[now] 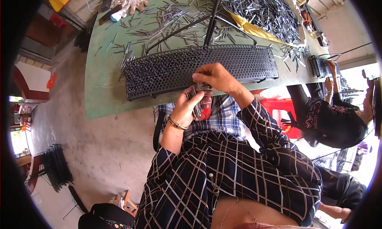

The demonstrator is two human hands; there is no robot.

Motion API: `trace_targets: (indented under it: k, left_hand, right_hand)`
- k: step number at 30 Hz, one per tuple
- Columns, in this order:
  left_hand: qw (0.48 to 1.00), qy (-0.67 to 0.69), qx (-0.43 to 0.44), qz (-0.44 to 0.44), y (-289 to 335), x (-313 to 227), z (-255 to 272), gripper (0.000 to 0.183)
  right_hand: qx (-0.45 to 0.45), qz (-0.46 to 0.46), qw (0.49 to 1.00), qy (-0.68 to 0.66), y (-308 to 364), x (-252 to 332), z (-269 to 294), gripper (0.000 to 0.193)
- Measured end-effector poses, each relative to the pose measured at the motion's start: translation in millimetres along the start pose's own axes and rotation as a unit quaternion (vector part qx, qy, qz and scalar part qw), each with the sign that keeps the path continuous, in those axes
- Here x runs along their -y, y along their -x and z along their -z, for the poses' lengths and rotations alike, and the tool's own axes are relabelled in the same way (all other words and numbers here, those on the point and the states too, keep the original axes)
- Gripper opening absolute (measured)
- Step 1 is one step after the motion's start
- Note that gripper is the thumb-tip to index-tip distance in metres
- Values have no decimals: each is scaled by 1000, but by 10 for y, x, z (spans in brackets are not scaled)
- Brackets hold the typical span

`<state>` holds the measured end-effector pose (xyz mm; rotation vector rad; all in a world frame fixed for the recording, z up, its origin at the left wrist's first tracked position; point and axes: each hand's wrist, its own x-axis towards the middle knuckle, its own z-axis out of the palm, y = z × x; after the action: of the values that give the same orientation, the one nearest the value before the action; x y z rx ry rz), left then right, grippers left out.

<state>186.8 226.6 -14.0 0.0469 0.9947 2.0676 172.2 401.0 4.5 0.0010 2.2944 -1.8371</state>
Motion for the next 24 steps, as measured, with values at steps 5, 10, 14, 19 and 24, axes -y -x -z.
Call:
trace_targets:
  k: [5, 10, 14, 19, 24]
  left_hand:
    - [999, 38, -30, 7, -39, 55, 121, 28]
    - [997, 47, -59, 21, -35, 62, 138, 24]
    - [998, 54, -39, 20, -20, 61, 170, 23]
    - [993, 104, -53, 24, 48, -17, 61, 32]
    - [992, 105, -67, -16, 80, -33, 108, 37]
  right_hand:
    - [-121, 55, 988, -72, -199, 64, -33, 22]
    - [-249, 177, 951, 41, -415, 81, -214, 19]
    - [-255, 224, 933, 119, -534, -10, -277, 19]
    - [-254, 224, 931, 136, -527, 0, -273, 18]
    - [-221, 304, 905, 199, -528, -127, -299, 16]
